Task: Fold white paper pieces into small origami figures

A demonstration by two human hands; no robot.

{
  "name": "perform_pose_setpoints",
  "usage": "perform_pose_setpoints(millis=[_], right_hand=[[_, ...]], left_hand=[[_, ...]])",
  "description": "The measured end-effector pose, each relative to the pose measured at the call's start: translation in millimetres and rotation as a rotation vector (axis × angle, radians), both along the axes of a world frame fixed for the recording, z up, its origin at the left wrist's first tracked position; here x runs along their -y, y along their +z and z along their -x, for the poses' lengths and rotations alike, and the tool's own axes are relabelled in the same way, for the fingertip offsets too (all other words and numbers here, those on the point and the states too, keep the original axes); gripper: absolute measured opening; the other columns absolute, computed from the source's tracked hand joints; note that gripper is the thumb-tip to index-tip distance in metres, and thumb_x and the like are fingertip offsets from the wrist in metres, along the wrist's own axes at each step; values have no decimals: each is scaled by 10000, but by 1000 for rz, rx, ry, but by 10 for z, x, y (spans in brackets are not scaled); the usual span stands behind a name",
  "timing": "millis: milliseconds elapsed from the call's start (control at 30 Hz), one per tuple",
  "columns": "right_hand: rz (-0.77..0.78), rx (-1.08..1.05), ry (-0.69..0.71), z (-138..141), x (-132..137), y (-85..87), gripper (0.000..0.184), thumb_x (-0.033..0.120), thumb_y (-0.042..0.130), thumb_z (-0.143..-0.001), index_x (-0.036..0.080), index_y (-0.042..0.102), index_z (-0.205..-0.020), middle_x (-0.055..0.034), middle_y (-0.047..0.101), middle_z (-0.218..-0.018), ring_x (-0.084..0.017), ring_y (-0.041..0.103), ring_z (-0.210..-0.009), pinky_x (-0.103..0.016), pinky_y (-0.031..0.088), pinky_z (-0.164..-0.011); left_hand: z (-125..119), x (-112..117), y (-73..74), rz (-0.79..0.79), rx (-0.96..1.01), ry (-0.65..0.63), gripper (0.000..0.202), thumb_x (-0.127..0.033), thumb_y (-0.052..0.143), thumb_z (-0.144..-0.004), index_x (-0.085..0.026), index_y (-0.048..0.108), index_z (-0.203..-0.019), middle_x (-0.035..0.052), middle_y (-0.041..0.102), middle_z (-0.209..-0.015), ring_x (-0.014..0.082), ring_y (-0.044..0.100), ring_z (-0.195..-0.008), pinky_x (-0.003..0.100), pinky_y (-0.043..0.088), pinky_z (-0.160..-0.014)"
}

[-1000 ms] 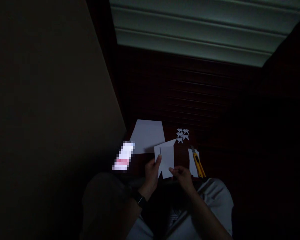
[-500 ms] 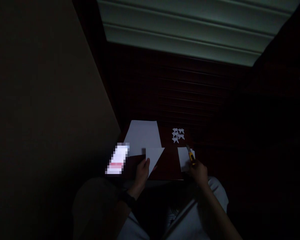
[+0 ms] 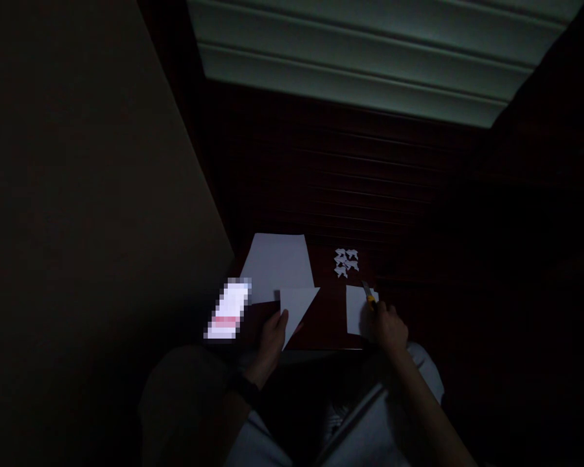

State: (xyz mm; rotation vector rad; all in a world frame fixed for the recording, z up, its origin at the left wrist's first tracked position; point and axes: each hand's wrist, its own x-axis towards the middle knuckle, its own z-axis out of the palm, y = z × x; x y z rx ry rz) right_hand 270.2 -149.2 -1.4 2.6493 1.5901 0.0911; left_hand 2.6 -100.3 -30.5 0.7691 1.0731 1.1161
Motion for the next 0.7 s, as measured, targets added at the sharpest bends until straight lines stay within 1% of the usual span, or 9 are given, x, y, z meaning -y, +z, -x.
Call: perform_pose_setpoints(millis=[133, 300, 367, 500, 567, 700], right_hand=[[21, -1, -11, -33, -12, -67, 230, 208, 294, -886, 176, 415, -1078, -104, 499, -919, -193, 607, -724, -281, 426, -578], [-35, -15, -82, -19, -48, -61, 233, 174, 244, -887, 141, 410, -1047, -121, 494, -919, -206, 608, -726, -291, 433, -583], [-50, -41, -89, 20, -81, -47, 228, 202, 262, -886, 142, 401, -1057, -125, 490, -928, -211, 607, -729, -296, 433, -585], [-70, -92, -67, 131, -145, -37, 288, 340, 326, -877, 152, 380, -1088, -124, 479, -945, -220, 601, -745, -307, 433, -606], [-75, -102, -51, 177, -158, -47, 300, 354, 330, -875, 157, 378, -1096, -119, 474, -945, -217, 598, -746, -305, 431, -607], [-48, -123, -61, 214, -151, -96, 278, 321, 310, -887, 167, 384, -1105, -117, 465, -951, -209, 592, -761, -308, 428, -621]], left_hand=[[18, -11, -22, -5, 11, -17, 385, -376, 608, -729, -110, 601, -1007, 100, 685, -880, 235, 647, -805, 406, 523, -753], [18, -13, -31, 5, 44, -40, 430, -432, 581, -734, -111, 594, -1020, 100, 687, -857, 224, 655, -767, 402, 529, -734], [13, -4, -20, 3, 69, -46, 444, -439, 576, -735, -110, 587, -1032, 101, 688, -845, 223, 656, -758, 408, 530, -728], [21, 14, -5, 14, 55, -28, 466, -453, 577, -728, -104, 584, -1038, 108, 687, -857, 226, 655, -767, 403, 528, -734], [32, 20, 3, 15, 37, -18, 481, -462, 580, -720, -101, 585, -1039, 113, 685, -874, 230, 654, -775, 392, 527, -736], [39, 29, 43, 33, 36, -39, 501, -471, 581, -716, -92, 580, -1043, 121, 686, -864, 235, 658, -760, 380, 535, -711]])
